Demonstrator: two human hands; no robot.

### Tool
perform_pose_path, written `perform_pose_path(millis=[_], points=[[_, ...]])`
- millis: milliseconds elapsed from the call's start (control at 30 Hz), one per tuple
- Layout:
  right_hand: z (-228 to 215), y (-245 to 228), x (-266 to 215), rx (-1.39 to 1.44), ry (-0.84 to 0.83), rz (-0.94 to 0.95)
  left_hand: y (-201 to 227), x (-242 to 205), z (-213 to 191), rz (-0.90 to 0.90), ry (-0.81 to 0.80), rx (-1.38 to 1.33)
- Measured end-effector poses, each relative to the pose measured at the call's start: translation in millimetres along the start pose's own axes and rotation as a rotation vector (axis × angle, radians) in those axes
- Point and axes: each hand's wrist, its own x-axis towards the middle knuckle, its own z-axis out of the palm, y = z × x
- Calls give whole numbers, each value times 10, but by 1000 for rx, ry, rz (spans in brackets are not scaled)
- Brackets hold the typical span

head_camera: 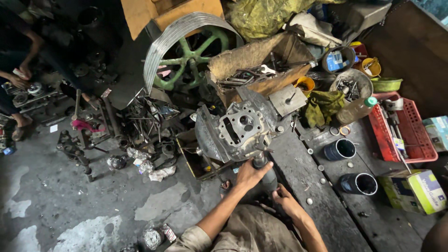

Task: The person uses a power drill to work on a metal engine component clamped in a vise. They wipe the part with a cloth, insert a bolt, and continue drilling. The person also picks up a container of bolts and places it on the workbench.

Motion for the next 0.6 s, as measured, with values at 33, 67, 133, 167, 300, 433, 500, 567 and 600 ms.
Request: perform_pose_path(millis=[33,67,133,167,300,433,500,567,600], points=[[13,26,4,-23,5,-4,6,-11,-16,5,-2,2],[2,38,21,-3,-2,-16,21,-13,-19,-6,-5,6],[-14,60,40,34,-15,-37,32,-17,-18,-31,-13,12],[-25,69,34,24,-3,-39,33,-17,-4,-5,-10,5],[23,8,50,41,5,-33,-4,14,-19,14,16,9],[28,-65,-58,24,36,58,-20,6,6,9,-6,-14],[42,-90,-71,10,30,38,-26,0,-1,74,14,-22],[13,-136,-41,8,14,-1,9,35,-2,107,21,-21],[17,-134,-43,16,-4,-24,10,31,-4,100,17,-12]])
